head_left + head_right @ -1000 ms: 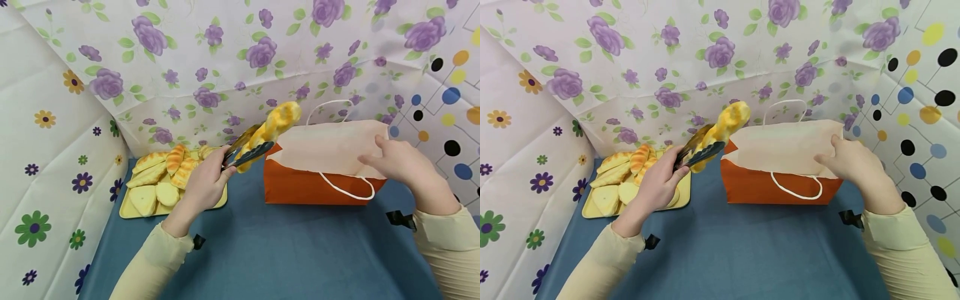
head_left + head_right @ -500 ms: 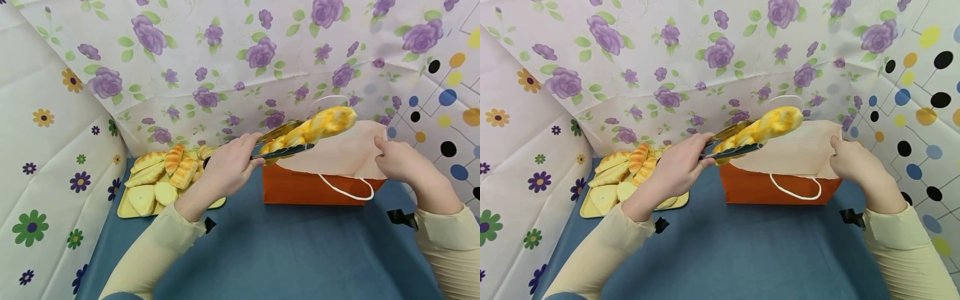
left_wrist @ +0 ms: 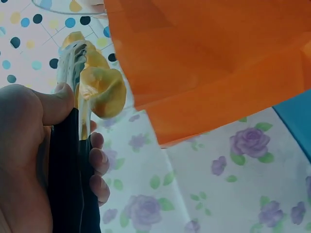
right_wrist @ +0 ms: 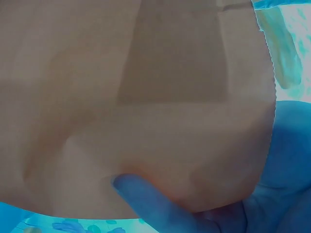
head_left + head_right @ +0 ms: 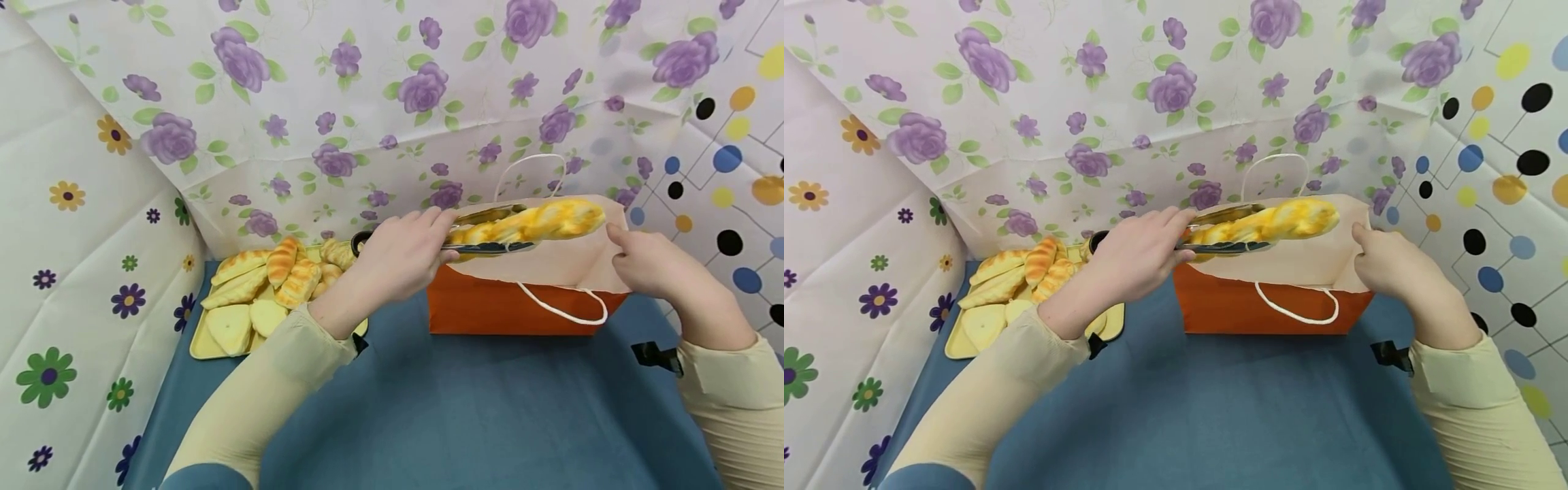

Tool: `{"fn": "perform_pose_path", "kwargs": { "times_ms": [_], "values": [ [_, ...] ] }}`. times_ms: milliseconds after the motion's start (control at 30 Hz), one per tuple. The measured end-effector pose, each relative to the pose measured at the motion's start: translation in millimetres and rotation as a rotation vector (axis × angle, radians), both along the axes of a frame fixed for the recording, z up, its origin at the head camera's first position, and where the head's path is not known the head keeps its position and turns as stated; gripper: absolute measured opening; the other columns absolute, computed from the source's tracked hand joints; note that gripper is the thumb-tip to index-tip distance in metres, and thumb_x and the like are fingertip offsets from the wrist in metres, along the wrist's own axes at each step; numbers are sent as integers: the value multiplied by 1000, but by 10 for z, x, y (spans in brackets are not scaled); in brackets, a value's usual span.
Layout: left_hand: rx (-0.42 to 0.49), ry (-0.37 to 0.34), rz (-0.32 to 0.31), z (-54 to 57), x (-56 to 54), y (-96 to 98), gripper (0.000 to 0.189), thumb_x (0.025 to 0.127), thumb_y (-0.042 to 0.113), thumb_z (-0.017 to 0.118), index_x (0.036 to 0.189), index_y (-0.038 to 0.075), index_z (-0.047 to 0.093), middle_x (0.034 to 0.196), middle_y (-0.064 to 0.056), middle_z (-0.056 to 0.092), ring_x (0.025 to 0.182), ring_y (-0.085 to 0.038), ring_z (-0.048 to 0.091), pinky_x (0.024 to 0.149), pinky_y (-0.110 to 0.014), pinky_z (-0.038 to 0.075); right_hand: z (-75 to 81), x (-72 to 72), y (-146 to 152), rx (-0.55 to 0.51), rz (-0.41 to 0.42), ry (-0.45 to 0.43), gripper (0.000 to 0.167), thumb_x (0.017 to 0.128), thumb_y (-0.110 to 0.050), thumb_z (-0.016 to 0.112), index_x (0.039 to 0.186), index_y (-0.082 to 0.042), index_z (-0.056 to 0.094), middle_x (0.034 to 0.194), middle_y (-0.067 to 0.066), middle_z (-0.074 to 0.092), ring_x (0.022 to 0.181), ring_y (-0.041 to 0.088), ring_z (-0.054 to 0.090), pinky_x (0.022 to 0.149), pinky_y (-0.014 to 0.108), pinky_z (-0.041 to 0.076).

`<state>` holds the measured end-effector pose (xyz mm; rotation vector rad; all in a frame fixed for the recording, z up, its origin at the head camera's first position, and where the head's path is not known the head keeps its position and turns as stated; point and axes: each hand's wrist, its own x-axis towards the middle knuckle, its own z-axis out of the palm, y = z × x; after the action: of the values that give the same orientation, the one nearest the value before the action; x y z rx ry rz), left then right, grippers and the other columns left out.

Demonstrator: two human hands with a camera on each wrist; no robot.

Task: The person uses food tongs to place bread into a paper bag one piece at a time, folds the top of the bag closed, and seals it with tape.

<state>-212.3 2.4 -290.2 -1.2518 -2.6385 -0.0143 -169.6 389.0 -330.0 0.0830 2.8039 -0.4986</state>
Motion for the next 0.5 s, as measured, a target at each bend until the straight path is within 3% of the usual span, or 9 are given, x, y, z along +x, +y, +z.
{"fn": "perform_pose_path", "kwargs": {
  "times_ms": [167, 300, 400, 500],
  "values": [
    [-50, 55, -22, 128, -13, 160, 44, 113, 44, 51, 142, 11, 55, 111, -2, 59, 87, -19, 57, 66, -31, 48, 9, -1, -18, 24, 8, 29, 61, 107, -9, 38, 159, 19, 22, 150, 50, 34, 131, 68, 42, 102, 78, 37],
    [-110, 63, -6, 172, -23, 300, 49, 114, 46, 47, 150, 13, 53, 122, 0, 62, 97, -20, 61, 72, -34, 53, 5, 22, -27, 31, 11, 65, 58, 103, -4, 40, 156, 19, 32, 141, 49, 46, 111, 60, 55, 99, 78, 42],
    [-176, 66, 14, 167, -37, 381, 52, 114, 48, 44, 155, 16, 50, 122, 2, 62, 97, -19, 61, 73, -34, 54, 7, 40, -30, 28, 11, 78, 57, 101, -1, 39, 155, 17, 35, 131, 47, 52, 97, 52, 56, 92, 75, 48],
    [-220, 70, 26, 141, -57, 430, 52, 114, 49, 44, 154, 17, 50, 119, 2, 62, 94, -18, 60, 73, -34, 55, 25, 32, -37, 28, 16, 50, 59, 104, -3, 36, 159, 17, 28, 140, 49, 47, 108, 58, 55, 95, 76, 47]
  ]
}}
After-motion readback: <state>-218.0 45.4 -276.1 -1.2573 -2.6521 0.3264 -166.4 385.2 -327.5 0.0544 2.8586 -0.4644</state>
